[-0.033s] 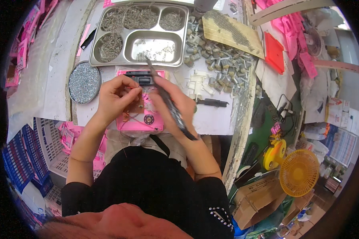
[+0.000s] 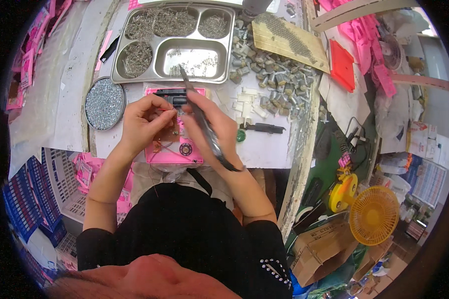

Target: Assemble internal electronic components and wires into a pink toy casing using tools like a soldering iron and glue gun.

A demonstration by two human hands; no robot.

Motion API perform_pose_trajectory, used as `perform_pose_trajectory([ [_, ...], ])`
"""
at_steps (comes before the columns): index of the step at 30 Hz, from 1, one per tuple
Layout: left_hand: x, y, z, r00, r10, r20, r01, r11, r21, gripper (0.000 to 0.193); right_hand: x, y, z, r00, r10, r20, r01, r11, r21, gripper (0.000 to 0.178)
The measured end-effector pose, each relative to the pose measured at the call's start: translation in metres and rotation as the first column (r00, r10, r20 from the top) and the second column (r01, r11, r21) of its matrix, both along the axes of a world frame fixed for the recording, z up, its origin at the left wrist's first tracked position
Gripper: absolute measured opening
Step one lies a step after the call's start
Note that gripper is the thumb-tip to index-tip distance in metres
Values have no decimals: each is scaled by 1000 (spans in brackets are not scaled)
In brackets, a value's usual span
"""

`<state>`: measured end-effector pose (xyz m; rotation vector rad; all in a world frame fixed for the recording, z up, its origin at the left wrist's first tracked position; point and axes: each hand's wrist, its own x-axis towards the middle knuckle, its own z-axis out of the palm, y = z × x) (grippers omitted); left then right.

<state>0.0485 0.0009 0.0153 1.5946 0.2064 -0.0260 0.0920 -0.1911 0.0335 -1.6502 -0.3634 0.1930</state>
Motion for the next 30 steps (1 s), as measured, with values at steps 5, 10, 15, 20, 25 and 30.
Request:
perform_pose_trajectory([
  [5,-4,4,2,1000,12,2,-12,998,-62,9,10,21,-5,998,56,9,-56,996,69,44],
  [10,-1,13,9,984,-77,160,39,972,233,10,7,18,-13,978,51,201,-37,997,-73,46],
  [15,5,16,22,969,-128,212,17,890,456,11,-6,10,-15,858,58,510,80,966,-244,49],
  [20,9,5,11,949,-144,281,-60,791,608,16,-19,5,-28,848,101,520,59,957,-283,48],
  [25,7,4,1,946,-133,297,-106,736,668,17,-6,-13,-22,801,62,595,78,975,-207,49],
  [30,7,5,1,957,-77,278,-113,787,607,17,5,-40,-11,831,71,552,-9,993,-114,34],
])
